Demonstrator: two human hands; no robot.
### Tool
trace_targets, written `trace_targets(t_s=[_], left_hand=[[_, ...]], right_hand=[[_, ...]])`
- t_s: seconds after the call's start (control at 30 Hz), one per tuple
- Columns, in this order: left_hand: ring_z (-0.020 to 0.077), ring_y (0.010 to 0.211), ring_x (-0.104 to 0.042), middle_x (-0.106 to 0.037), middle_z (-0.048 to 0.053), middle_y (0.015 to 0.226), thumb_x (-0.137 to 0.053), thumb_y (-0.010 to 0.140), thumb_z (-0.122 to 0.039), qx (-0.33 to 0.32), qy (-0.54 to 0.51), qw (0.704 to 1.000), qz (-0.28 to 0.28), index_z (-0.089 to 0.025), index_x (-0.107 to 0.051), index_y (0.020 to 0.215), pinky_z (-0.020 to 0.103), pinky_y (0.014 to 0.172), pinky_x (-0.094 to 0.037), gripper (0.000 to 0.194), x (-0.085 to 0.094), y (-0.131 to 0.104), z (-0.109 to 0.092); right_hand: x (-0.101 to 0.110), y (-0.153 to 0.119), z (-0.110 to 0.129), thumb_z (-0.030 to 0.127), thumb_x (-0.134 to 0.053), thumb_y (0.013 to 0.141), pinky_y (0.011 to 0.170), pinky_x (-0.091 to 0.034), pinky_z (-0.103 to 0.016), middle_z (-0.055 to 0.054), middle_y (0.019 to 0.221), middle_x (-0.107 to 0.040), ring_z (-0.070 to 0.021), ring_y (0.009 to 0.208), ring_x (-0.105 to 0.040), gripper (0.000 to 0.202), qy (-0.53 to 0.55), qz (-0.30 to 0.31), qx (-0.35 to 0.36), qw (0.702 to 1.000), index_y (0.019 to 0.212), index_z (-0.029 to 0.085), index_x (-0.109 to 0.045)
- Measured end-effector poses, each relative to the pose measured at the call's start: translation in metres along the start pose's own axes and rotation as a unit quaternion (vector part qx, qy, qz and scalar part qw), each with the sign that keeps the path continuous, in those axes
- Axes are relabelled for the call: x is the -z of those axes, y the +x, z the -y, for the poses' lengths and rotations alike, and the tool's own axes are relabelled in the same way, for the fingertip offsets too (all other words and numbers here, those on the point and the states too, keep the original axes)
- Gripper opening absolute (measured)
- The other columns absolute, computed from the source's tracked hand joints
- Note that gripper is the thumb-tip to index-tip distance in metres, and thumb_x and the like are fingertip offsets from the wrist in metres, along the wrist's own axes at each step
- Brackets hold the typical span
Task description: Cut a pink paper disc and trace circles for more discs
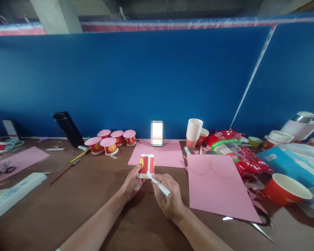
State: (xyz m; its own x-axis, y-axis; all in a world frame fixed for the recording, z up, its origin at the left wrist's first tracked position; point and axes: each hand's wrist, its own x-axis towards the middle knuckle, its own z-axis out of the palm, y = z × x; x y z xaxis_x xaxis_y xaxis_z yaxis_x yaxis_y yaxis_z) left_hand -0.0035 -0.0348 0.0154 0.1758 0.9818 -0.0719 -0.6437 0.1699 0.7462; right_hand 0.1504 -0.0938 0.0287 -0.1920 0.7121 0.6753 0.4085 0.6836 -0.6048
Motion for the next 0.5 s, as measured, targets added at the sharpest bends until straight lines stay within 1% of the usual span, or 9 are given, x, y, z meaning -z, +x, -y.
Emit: trace_targets(t_s=[0.07, 0.2, 0.27, 0.37, 0.5], left_hand=[[0.0125, 0.069, -0.057, -0.063, 0.002, 0.080, -0.062, 0.074, -0.037, -0.001, 0.002, 1.000, 0.006, -0.016, -0.059, 0.083, 0.026, 0.070, -0.044, 0.023, 0.0005, 0.0001, -0.0003], [0.0134, 0.073, -0.059, -0.065, 0.003, 0.083, -0.058, 0.078, -0.036, 0.002, 0.009, 1.000, 0.013, -0.016, -0.059, 0.086, 0.025, 0.071, -0.044, 0.022, 0.0026, 0.0015, 0.0004], [0.0142, 0.075, -0.060, -0.066, 0.004, 0.084, -0.057, 0.079, -0.037, 0.002, 0.013, 1.000, 0.017, -0.015, -0.059, 0.087, 0.026, 0.072, -0.044, 0.023, 0.0030, 0.0017, 0.0005], [0.0159, 0.078, -0.061, -0.066, 0.005, 0.085, -0.056, 0.079, -0.038, 0.000, 0.017, 1.000, 0.025, -0.015, -0.059, 0.087, 0.027, 0.074, -0.044, 0.024, 0.0026, 0.0010, 0.0002], [0.0173, 0.079, -0.062, -0.067, 0.005, 0.086, -0.058, 0.078, -0.037, -0.008, 0.014, 0.999, 0.035, -0.015, -0.060, 0.086, 0.029, 0.076, -0.045, 0.024, 0.0034, 0.0010, 0.0004]], right_hand=[[0.0004, 0.0011, 0.0010, 0.016, -0.042, 0.086, 0.072, -0.048, -0.034, -0.007, 0.088, -0.062, -0.0195, 0.079, -0.058, 0.021, -0.007, -0.005, -0.001, 1.000, 0.103, 0.020, -0.055], [0.0008, 0.0027, 0.0027, 0.016, -0.044, 0.086, 0.070, -0.048, -0.033, -0.007, 0.085, -0.062, -0.0189, 0.075, -0.058, 0.020, -0.016, 0.011, 0.015, 1.000, 0.103, 0.020, -0.054], [0.0009, 0.0030, 0.0031, 0.016, -0.045, 0.085, 0.070, -0.048, -0.033, -0.007, 0.085, -0.062, -0.0186, 0.075, -0.058, 0.020, -0.023, 0.004, 0.021, 0.999, 0.102, 0.020, -0.054], [0.0015, 0.0031, 0.0036, 0.015, -0.043, 0.085, 0.070, -0.048, -0.033, -0.007, 0.084, -0.062, -0.0185, 0.075, -0.058, 0.019, -0.030, -0.014, 0.011, 0.999, 0.100, 0.019, -0.054], [0.0035, 0.0036, 0.0057, 0.017, -0.042, 0.085, 0.070, -0.047, -0.033, -0.006, 0.083, -0.061, -0.0182, 0.073, -0.057, 0.019, -0.031, -0.009, 0.006, 0.999, 0.099, 0.019, -0.055]])
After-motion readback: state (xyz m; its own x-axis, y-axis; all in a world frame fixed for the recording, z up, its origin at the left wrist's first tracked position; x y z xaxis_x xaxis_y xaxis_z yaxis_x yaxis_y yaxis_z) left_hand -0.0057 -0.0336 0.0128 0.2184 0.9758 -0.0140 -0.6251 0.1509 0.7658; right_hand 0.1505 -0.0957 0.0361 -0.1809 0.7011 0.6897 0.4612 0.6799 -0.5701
